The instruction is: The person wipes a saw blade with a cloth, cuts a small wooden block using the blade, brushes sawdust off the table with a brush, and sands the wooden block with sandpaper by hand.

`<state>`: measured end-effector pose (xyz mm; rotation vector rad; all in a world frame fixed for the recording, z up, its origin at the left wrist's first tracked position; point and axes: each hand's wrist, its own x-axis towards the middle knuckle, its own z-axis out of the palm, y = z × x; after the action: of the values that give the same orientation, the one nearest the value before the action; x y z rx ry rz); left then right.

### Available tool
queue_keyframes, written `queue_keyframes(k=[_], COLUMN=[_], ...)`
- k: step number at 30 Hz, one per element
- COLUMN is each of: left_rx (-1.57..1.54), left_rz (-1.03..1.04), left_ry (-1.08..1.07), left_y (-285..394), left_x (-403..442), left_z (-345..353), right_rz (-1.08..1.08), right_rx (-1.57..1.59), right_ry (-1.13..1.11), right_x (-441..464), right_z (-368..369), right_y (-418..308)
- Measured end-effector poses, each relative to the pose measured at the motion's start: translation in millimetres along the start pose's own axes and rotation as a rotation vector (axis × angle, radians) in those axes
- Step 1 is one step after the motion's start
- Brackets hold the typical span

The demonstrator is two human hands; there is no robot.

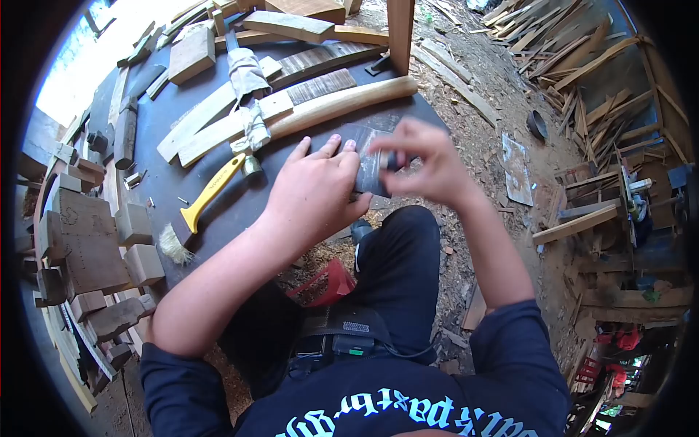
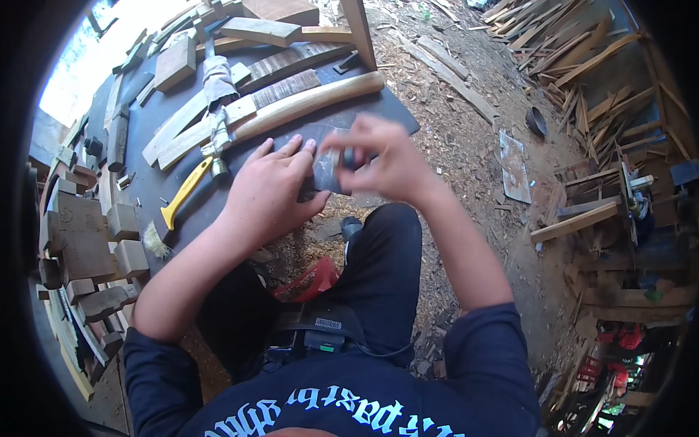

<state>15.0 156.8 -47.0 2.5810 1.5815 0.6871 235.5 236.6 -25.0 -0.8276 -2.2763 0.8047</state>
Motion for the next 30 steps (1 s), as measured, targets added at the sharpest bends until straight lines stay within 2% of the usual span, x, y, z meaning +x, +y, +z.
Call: queue_keyframes(k=[2,5,6,10,14,15,17,20,23,24,27,28,30], left_rx=[0.002,0.012,0.016,-0.001,0.021,0.011,0.008,0.008,-0.006,-0.008,-0.002,0.004,-0.003], left_rz=[0.000,0.001,0.017,-0.013,0.025,0.021,0.011,0.007,0.011,0.019,0.023,0.018,-0.012], left_ry=[0.009,0.011,0.006,-0.004,0.015,0.020,0.038,0.030,0.012,0.014,0.012,0.004,-0.017], left_y=[1,0,-1,1,-1,1,-1,-2,1,-1,-2,-1,1], left_x=[1,0,0,0,0,0,-1,0,-1,-1,-1,-1,0], left_z=[-1,3,6,-2,3,5,4,1,5,6,2,-1,0], right_rz=[-0.021,0.035,0.095,-0.072,0.106,0.069,-0.008,-0.033,0.118,0.158,-0.005,-0.048,0.023], right_rx=[0.083,-0.072,0.010,0.023,-0.096,-0.082,-0.109,0.090,-0.047,0.024,0.015,0.115,0.064], right_ry=[-0.125,0.081,0.088,-0.101,0.113,0.116,0.083,-0.053,0.133,0.117,-0.034,-0.072,0.019], right_x=[-9,9,12,-11,12,14,2,-15,4,5,-15,-22,-12], right_z=[3,-11,-12,6,-12,-12,1,7,-12,-14,3,7,-1], right_y=[-12,21,23,-3,33,33,6,-12,25,25,-12,-10,8])
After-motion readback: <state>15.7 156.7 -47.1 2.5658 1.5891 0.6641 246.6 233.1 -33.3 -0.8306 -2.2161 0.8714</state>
